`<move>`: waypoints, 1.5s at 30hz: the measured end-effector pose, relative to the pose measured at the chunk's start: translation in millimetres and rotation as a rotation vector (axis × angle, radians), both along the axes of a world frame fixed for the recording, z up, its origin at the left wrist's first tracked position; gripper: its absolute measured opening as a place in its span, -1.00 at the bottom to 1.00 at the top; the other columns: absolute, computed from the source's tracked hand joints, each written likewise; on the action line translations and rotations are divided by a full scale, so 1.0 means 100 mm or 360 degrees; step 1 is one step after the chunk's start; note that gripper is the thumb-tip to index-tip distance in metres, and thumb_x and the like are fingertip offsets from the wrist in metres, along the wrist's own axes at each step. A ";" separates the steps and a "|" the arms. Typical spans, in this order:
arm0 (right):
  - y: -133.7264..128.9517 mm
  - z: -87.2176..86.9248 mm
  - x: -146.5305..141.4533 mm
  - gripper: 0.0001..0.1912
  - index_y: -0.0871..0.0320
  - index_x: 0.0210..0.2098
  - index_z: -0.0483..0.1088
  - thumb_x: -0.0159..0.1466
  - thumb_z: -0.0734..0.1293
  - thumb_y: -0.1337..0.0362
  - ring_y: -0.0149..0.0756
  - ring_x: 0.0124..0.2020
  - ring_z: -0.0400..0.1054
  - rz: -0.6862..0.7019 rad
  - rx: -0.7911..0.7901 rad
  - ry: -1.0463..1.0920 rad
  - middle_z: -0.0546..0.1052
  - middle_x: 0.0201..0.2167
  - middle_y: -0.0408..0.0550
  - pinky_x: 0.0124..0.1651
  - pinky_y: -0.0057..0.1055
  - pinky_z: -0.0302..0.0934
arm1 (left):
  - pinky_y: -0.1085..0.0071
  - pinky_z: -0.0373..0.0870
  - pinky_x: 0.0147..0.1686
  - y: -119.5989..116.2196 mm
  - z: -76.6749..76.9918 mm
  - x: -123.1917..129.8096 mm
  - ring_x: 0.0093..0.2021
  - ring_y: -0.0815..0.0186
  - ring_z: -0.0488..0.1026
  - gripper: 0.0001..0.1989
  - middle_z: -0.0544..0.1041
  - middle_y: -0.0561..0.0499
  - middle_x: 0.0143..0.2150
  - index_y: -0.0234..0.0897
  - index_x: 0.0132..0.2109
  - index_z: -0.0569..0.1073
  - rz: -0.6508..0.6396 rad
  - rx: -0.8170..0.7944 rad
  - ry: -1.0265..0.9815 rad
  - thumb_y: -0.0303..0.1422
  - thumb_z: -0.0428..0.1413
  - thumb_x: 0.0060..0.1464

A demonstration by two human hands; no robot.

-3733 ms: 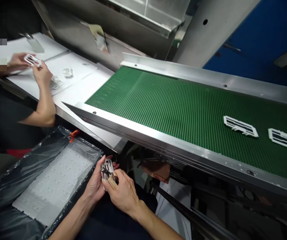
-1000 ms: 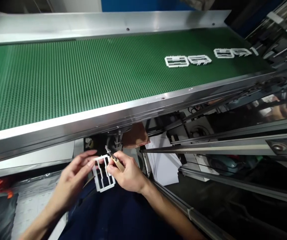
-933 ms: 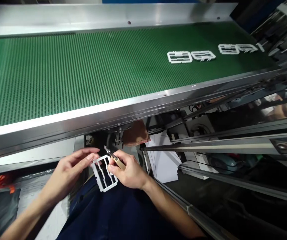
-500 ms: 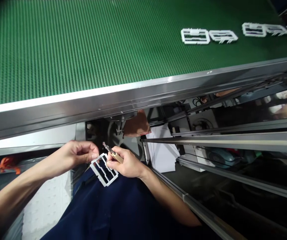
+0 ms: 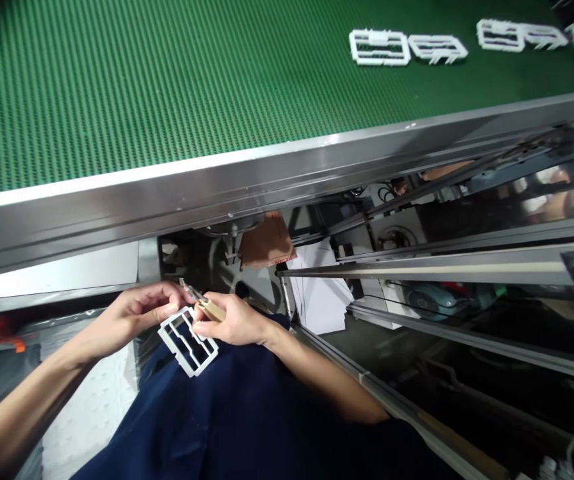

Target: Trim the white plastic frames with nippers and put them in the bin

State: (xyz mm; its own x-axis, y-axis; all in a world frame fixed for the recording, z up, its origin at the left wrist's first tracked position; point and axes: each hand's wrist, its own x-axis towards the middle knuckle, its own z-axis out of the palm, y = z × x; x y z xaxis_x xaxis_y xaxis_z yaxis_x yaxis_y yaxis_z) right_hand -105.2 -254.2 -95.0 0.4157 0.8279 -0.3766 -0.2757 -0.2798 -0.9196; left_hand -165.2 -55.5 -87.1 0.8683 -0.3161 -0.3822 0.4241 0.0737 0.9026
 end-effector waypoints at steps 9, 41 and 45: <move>-0.20 0.33 0.20 -0.78 0.14 -0.20 0.29 0.18 0.26 0.20 -0.39 -0.34 0.29 0.0173 -0.0515 -0.0717 0.43 -0.33 -0.13 -0.26 -0.46 0.13 | 0.42 0.23 -0.32 -0.02 0.16 0.02 -0.32 0.30 0.31 -0.79 0.39 0.02 -0.36 -0.29 -0.33 0.32 -0.0104 0.0300 -0.0126 -0.25 -0.03 0.17; 0.10 1.12 0.85 -0.76 0.23 -0.50 0.38 0.11 0.20 0.20 -0.31 -0.66 0.23 0.1550 -0.0894 -0.1811 0.39 -0.64 0.00 -0.57 -0.44 -0.14 | 0.48 0.04 -0.55 -0.15 0.44 0.27 -0.54 0.42 0.11 -0.84 0.22 0.17 -0.55 -0.24 -0.44 0.21 -0.0522 0.0796 -0.0356 -0.57 -0.08 0.03; 0.19 1.16 0.90 -0.85 0.22 -0.55 0.38 0.02 0.23 0.28 -0.33 -0.66 0.22 0.1629 -0.0883 -0.1754 0.38 -0.65 -0.03 -0.55 -0.44 -0.10 | 0.47 0.02 -0.56 -0.17 0.43 0.27 -0.55 0.41 0.09 -0.84 0.20 0.16 -0.56 -0.24 -0.46 0.20 -0.0509 0.0785 -0.0309 -0.54 -0.08 0.05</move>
State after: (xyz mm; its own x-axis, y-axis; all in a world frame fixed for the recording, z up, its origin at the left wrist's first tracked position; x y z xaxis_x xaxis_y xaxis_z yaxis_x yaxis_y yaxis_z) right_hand -15.4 -235.2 20.7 0.0576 0.7847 -0.6173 0.9263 -0.2726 -0.2601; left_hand -138.5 -72.8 -44.0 0.8282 -0.3985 -0.3941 0.1808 -0.4756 0.8609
